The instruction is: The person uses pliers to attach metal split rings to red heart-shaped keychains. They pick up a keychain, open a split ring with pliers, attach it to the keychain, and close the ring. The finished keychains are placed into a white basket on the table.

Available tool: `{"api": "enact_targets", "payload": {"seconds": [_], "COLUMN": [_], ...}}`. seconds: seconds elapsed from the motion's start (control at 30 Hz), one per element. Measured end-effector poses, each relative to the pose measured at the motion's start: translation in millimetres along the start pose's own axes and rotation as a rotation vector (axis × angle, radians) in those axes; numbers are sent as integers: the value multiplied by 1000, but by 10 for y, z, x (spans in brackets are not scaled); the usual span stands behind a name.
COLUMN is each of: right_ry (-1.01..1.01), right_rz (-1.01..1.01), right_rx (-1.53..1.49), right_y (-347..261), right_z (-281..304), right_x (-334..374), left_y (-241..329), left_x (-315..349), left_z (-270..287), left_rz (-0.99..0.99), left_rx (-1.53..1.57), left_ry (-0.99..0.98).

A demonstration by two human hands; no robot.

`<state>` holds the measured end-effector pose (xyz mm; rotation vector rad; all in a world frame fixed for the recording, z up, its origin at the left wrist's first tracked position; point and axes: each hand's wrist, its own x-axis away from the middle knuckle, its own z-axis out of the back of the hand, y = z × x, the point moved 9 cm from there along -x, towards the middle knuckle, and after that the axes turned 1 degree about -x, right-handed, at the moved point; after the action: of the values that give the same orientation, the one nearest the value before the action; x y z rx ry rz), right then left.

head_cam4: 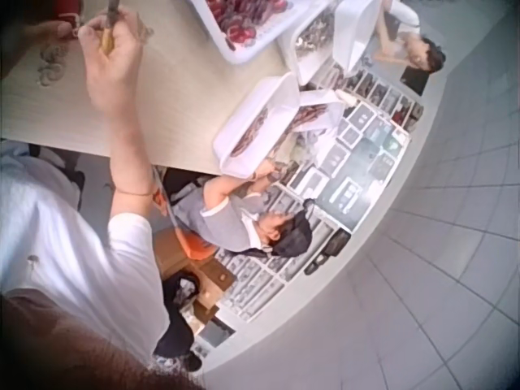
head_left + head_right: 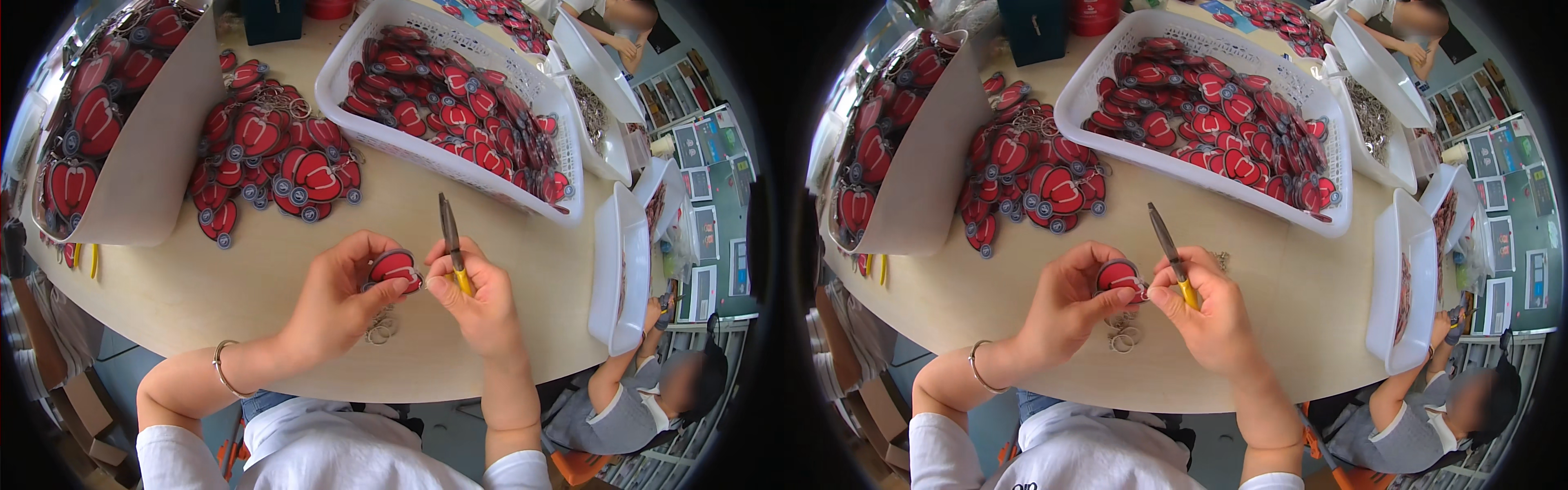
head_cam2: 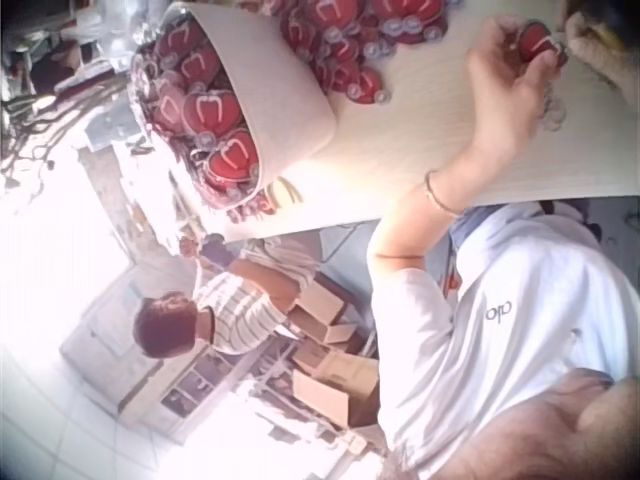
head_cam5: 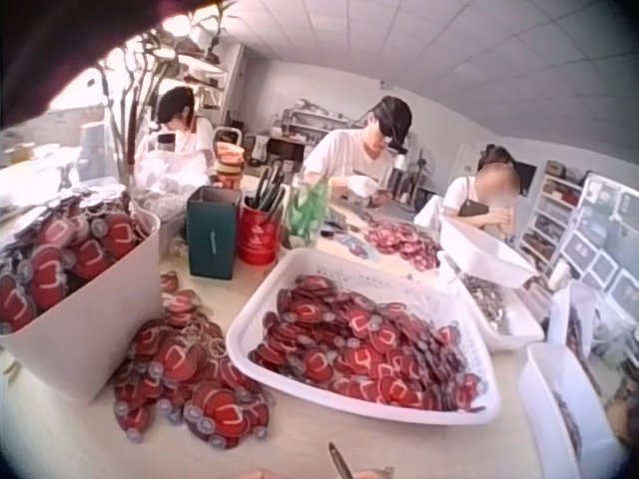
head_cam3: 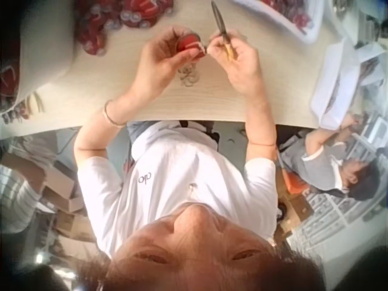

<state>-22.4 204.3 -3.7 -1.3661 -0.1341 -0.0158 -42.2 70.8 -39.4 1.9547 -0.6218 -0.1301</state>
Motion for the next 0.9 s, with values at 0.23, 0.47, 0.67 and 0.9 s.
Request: {"api": "enact_targets", "payload": {"seconds": [0.23,0.47,0.67,0.9], "right_ry": [-29,-73,-33,204], "right_rz": [-26,-144,67,438], "right_rx": [-90,-145,128,459], "right_y": [63,109,-159,-476], "right_z": [-13,-87,-33,-40], "right_x": [-8,17,51,181], "left_y": [27,235,467,558], "left_x": [49,103,223,226], "left_z": [-67,-90,-188,-251], "left_rz": [10,-308,-617,-672], "left_rx": [-67,-381,-699,-860], "left_ry": [-12,3,-23,-26]}}
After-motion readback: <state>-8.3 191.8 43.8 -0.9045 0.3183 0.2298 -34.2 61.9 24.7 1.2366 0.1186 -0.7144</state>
